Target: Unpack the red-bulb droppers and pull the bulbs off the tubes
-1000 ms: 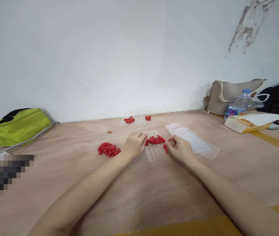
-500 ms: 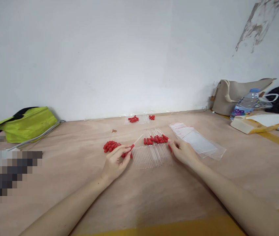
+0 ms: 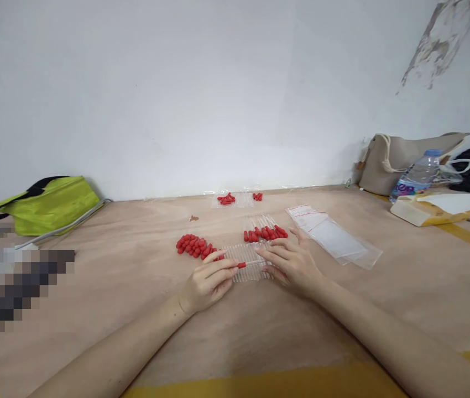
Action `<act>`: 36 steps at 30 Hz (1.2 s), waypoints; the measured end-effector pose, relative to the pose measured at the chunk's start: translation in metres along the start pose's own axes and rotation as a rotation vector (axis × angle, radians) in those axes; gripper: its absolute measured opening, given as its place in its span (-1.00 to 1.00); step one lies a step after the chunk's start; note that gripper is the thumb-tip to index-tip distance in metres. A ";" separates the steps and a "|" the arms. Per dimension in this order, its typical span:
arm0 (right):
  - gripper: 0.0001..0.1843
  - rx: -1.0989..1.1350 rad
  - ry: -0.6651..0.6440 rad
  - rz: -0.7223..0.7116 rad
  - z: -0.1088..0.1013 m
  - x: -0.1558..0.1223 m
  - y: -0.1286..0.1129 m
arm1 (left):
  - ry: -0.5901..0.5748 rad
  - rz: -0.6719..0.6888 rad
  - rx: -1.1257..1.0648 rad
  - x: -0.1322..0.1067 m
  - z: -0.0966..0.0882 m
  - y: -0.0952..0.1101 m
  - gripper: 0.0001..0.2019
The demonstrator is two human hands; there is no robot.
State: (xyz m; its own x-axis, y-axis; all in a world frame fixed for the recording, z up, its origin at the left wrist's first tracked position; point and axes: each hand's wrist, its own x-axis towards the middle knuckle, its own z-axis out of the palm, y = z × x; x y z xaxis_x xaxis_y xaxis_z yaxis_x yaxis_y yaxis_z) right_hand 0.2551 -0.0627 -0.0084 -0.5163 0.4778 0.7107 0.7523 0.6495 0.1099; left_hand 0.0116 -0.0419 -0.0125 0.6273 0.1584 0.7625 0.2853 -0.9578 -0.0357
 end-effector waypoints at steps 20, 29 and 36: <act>-0.84 0.068 0.015 -0.079 -0.005 0.002 -0.015 | -0.096 0.020 0.312 0.018 -0.007 0.006 -0.93; -0.70 0.073 -0.003 0.200 -0.017 0.003 0.013 | 0.004 -0.225 0.279 -0.005 -0.030 -0.024 -0.88; -0.66 0.024 -0.238 0.642 -0.026 0.002 0.049 | 0.156 -0.507 0.220 -0.008 -0.033 -0.043 -0.80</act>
State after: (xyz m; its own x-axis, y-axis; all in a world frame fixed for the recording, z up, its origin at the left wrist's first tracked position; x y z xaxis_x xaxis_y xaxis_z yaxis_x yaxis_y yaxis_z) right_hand 0.3015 -0.0448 0.0167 -0.0494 0.8879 0.4574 0.9316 0.2061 -0.2995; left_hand -0.0297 -0.0103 0.0047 0.2633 0.5313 0.8052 0.6773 -0.6962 0.2379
